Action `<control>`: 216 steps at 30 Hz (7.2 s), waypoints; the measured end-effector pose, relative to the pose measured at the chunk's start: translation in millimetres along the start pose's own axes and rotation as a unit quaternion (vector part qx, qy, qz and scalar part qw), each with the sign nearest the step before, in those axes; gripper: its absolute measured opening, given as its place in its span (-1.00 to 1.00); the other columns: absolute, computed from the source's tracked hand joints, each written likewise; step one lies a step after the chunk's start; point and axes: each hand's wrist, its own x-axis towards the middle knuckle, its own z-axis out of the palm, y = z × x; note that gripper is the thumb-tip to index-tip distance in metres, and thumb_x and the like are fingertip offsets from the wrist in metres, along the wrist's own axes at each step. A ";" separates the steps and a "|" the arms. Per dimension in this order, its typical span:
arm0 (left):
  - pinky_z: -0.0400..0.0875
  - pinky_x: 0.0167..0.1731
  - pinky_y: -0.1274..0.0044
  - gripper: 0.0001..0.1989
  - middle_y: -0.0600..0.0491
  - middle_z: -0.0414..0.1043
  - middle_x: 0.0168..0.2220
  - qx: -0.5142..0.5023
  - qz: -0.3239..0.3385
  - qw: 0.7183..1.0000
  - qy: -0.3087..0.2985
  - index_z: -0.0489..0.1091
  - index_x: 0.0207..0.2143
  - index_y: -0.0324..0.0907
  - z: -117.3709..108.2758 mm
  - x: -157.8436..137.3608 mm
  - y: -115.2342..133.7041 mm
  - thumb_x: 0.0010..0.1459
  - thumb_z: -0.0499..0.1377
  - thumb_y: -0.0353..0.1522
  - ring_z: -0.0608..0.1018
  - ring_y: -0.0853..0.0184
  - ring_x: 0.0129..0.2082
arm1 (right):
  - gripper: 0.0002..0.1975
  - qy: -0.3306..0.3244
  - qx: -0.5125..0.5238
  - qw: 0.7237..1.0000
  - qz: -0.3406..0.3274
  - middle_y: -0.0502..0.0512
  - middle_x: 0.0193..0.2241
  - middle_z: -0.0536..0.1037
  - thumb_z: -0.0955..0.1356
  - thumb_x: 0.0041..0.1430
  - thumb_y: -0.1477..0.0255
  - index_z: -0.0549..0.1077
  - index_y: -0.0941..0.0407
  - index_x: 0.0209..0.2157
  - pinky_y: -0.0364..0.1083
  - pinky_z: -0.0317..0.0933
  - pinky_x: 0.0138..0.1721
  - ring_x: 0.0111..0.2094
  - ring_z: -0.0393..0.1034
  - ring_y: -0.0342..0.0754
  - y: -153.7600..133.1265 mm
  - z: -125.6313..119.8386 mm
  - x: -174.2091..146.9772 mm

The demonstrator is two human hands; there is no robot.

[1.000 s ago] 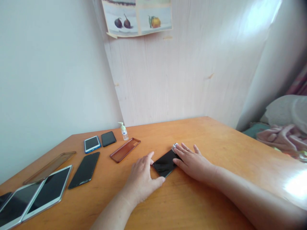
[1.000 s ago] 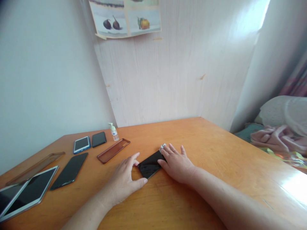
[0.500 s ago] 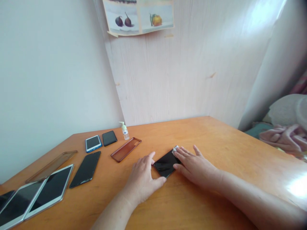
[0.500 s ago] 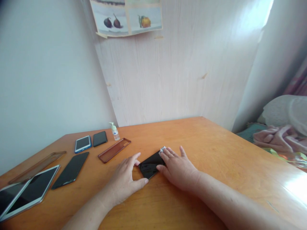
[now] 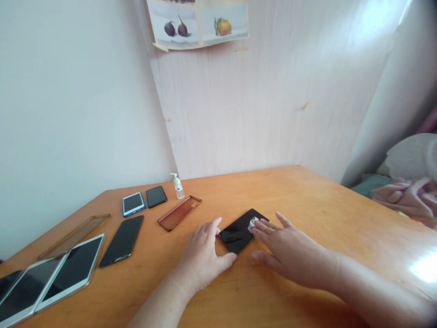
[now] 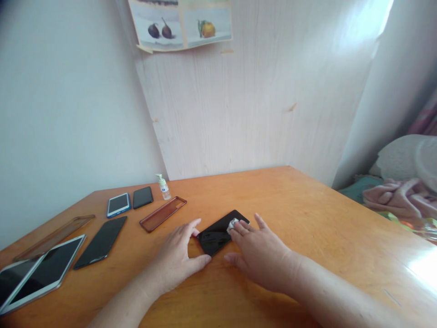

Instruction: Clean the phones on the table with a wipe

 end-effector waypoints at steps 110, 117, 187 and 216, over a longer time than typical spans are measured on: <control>0.22 0.12 0.26 -0.15 -0.10 0.41 0.02 -0.008 -0.008 1.000 0.009 0.09 0.27 -0.15 0.1 -0.2 4.4 -0.05 0.34 -0.25 0.42 0.08 0.06 | -0.42 -0.002 0.083 0.995 0.058 0.11 0.38 0.00 0.06 0.41 0.12 0.06 0.01 0.37 0.47 -0.43 0.26 0.39 -0.23 0.21 16.1 22.3 38.5; 0.24 0.12 0.26 -0.15 -0.09 0.41 0.02 -0.008 -0.010 1.000 0.011 0.10 0.26 -0.15 0.5 -0.3 4.1 -0.06 0.34 -0.26 0.43 0.07 0.06 | -0.39 -0.021 0.097 0.995 -0.018 0.16 0.38 -0.02 0.09 0.40 0.12 0.02 0.06 0.38 0.35 -0.42 0.32 0.39 -0.21 0.13 2.4 13.1 23.9; 0.32 0.06 0.31 -0.41 -0.05 0.41 0.01 0.009 0.050 0.999 -0.004 0.37 0.07 -0.07 -1.1 -1.2 15.7 0.00 0.37 -0.14 0.44 0.11 0.04 | -0.82 0.086 0.103 0.989 0.058 0.07 -0.29 0.48 0.28 0.13 0.59 0.48 0.11 -0.29 -0.17 0.11 -0.30 -0.32 0.40 -0.09 38.1 11.1 28.0; 0.21 -0.41 0.55 -0.57 0.10 0.43 -0.44 0.000 0.031 0.999 0.016 0.33 -0.33 -0.10 -11.0 2.9 19.8 0.43 -0.20 -0.14 0.49 0.31 -0.42 | -0.77 0.217 0.280 0.935 -0.003 0.09 -0.31 0.54 0.27 0.28 0.30 0.54 0.07 -0.28 -0.05 0.29 -0.18 -0.24 0.44 -0.01 65.6 4.8 38.1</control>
